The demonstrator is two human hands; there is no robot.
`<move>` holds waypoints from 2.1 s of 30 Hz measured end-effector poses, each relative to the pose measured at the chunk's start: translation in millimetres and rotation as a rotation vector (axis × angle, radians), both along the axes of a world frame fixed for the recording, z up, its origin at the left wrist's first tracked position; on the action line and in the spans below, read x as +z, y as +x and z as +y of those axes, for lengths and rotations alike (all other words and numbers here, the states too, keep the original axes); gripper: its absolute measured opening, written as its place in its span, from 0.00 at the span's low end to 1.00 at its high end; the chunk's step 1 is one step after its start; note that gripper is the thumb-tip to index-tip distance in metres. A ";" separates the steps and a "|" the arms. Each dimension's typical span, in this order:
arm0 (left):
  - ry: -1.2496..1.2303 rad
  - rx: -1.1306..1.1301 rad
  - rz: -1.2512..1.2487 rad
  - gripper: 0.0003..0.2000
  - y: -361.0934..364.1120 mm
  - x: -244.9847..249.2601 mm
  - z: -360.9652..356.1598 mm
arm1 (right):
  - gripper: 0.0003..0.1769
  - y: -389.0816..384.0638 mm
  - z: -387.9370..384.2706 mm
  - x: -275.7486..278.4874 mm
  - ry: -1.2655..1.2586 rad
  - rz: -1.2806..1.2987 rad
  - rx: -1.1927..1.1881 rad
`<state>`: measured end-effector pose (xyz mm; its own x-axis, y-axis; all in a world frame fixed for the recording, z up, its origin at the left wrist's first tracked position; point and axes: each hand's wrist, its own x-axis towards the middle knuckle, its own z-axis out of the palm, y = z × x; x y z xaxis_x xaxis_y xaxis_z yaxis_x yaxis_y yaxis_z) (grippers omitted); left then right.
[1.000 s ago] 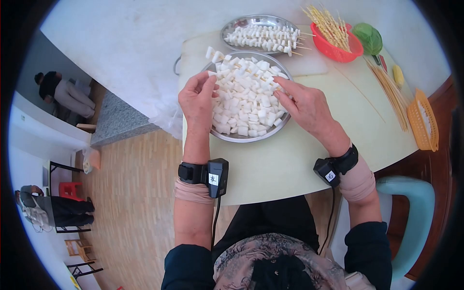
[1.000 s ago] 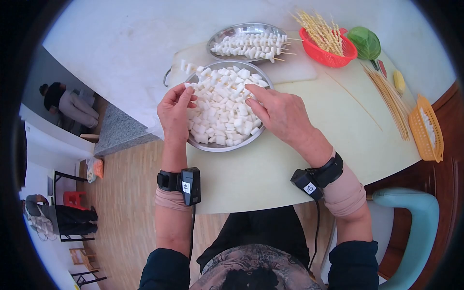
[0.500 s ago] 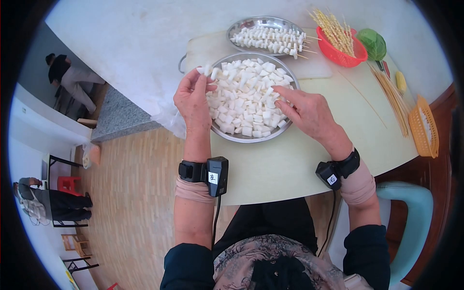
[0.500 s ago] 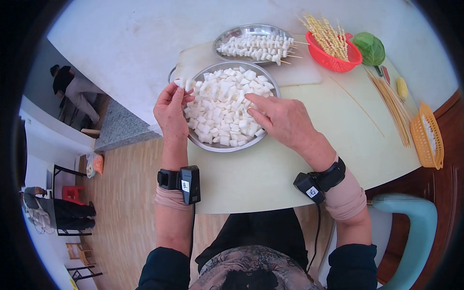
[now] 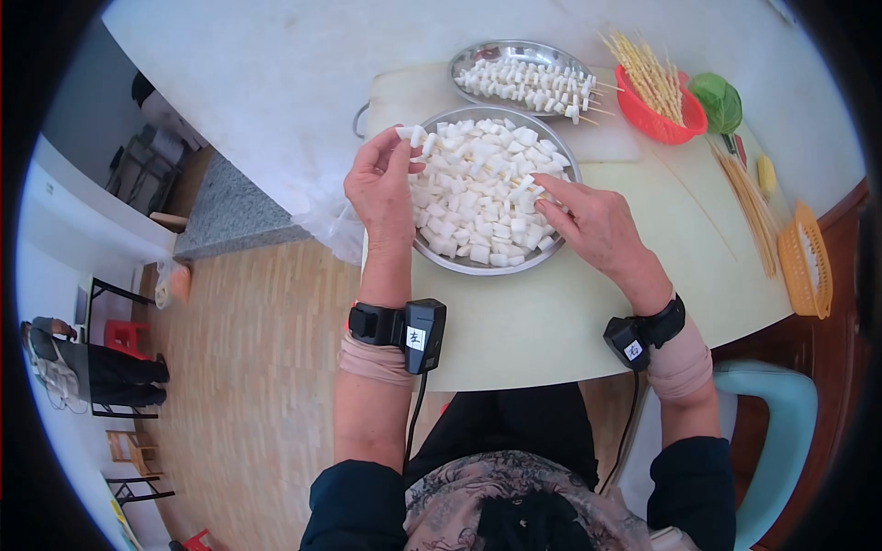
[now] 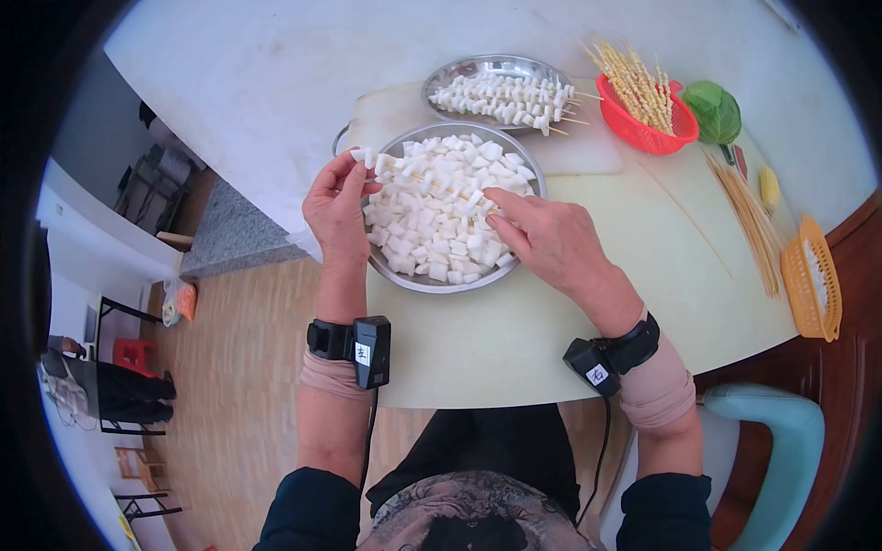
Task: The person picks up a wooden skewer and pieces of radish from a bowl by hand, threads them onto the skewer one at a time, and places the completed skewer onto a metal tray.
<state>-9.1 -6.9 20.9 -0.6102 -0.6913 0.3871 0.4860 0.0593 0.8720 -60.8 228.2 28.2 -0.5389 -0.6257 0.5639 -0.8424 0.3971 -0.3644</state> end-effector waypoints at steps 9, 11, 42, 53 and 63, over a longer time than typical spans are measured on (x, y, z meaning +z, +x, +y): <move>-0.033 0.009 -0.102 0.11 1.6 0.0 0.4 | 0.15 2.4 -0.4 4.3 -0.024 -0.030 -0.030; -0.055 -0.010 -0.124 0.12 -0.7 -4.0 -2.1 | 0.15 0.7 -0.7 1.3 -0.081 -0.048 -0.017; -0.469 -0.113 -0.263 0.10 135.6 1.2 1.0 | 0.15 -112.7 6.4 58.8 0.115 0.023 -0.138; -0.324 0.057 -0.397 0.10 188.4 -8.9 -24.7 | 0.14 -171.7 -23.3 58.7 0.270 0.201 -0.096; -0.297 0.144 -0.455 0.09 185.1 -9.2 -30.8 | 0.17 -222.4 -32.6 53.5 0.214 0.198 -0.107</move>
